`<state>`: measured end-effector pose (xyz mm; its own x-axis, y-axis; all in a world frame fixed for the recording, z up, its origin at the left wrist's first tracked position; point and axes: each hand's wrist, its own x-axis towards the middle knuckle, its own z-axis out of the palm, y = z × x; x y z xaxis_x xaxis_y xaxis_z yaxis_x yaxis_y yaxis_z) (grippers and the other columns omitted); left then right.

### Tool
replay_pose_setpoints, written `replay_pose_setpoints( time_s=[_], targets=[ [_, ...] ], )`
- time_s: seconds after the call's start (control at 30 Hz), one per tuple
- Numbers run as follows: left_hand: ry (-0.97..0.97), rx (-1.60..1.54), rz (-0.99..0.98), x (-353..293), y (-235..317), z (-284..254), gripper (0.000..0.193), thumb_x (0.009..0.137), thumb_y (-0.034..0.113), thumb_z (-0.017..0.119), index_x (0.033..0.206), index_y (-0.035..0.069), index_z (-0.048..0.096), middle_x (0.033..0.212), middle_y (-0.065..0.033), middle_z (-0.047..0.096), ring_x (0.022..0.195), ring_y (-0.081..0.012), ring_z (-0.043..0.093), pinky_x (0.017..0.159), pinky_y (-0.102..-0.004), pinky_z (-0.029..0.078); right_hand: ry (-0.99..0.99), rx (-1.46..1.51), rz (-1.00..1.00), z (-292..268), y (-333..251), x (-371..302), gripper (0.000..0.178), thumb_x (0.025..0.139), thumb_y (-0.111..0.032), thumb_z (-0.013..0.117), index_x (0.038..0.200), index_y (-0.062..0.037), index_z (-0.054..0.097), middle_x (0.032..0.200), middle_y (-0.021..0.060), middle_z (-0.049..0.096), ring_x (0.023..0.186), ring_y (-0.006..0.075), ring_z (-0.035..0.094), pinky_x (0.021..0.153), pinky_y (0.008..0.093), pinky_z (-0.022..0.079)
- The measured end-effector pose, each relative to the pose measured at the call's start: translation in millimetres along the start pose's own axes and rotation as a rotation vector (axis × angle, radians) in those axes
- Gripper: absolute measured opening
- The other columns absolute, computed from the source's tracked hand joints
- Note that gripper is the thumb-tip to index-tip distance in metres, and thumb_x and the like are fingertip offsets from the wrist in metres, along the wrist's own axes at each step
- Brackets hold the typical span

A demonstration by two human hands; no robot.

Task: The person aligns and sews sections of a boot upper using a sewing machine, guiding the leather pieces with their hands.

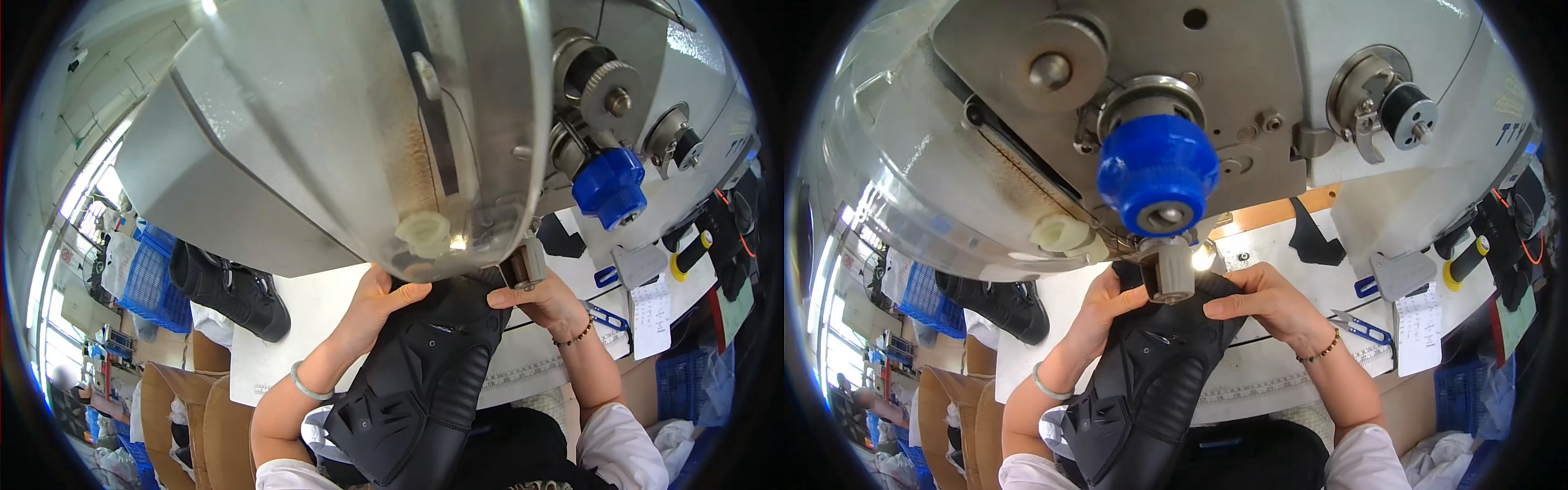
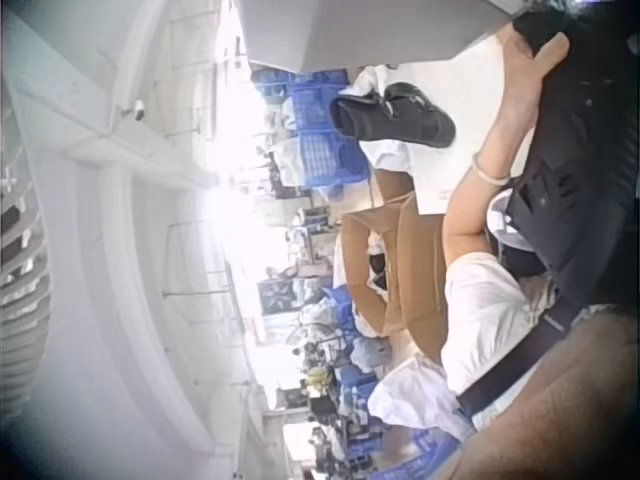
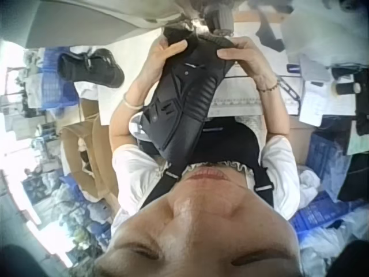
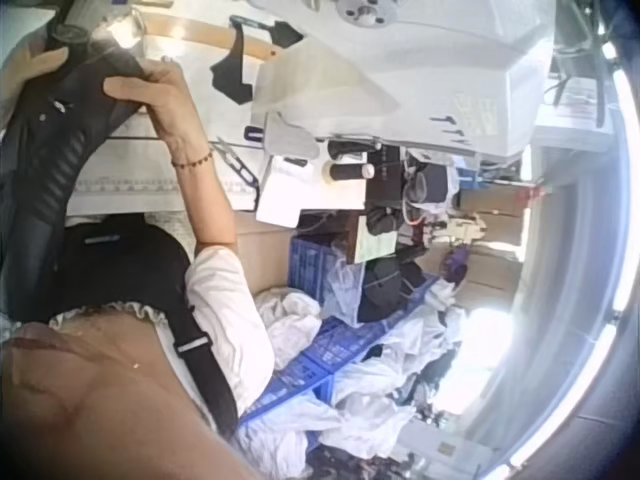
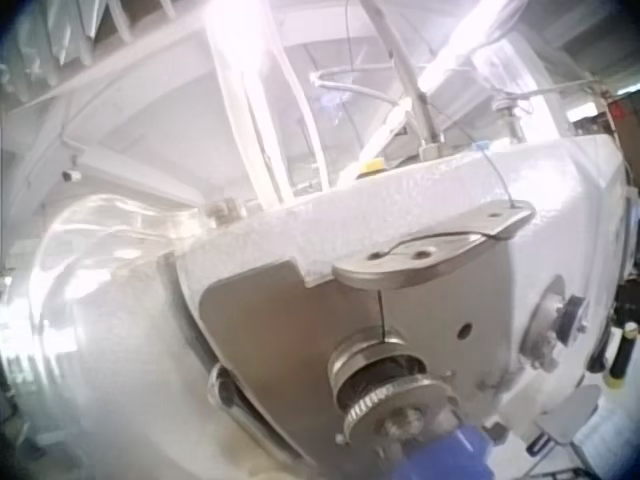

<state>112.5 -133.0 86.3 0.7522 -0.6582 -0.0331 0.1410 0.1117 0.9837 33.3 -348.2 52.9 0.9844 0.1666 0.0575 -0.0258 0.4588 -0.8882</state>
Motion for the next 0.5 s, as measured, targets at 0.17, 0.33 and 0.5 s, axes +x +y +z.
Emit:
replay_pose_setpoints(
  time_s=[0.17,0.33,0.5],
  targets=[
    [-0.015,-0.075,-0.212,-4,14,-2,0.033,0.082,0.015,0.065,0.107,-0.005,0.055,0.1,-0.0079,0.061,0.09,-0.0122,0.058,0.079,-0.0244,0.045,-0.022,0.002,-0.023,1,3,3,0.024,0.073,-0.004,0.069,0.095,0.0046,0.066,0.086,0.0083,0.067,0.075,0.0106,0.061,0.072,0.0209,0.046],
    [0.077,-0.07,-0.353,-13,21,9,0.028,0.083,0.019,0.065,0.1,-0.003,0.058,0.091,-0.0052,0.063,0.078,-0.0086,0.059,0.066,-0.0218,0.048,0.011,0.041,-0.035,2,-1,2,0.025,0.072,-0.003,0.07,0.095,0.005,0.065,0.087,0.009,0.067,0.076,0.0107,0.062,0.074,0.0211,0.047],
    [0.181,0.003,-0.214,-16,11,17,0.021,0.084,0.02,0.064,0.087,0.001,0.059,0.082,-0.0025,0.062,0.071,-0.0049,0.056,0.06,-0.0207,0.046,0.033,0.066,-0.013,-2,-1,3,0.025,0.071,-0.003,0.07,0.094,0.0052,0.065,0.086,0.0089,0.067,0.076,0.0106,0.062,0.074,0.0206,0.046]
  ],
)
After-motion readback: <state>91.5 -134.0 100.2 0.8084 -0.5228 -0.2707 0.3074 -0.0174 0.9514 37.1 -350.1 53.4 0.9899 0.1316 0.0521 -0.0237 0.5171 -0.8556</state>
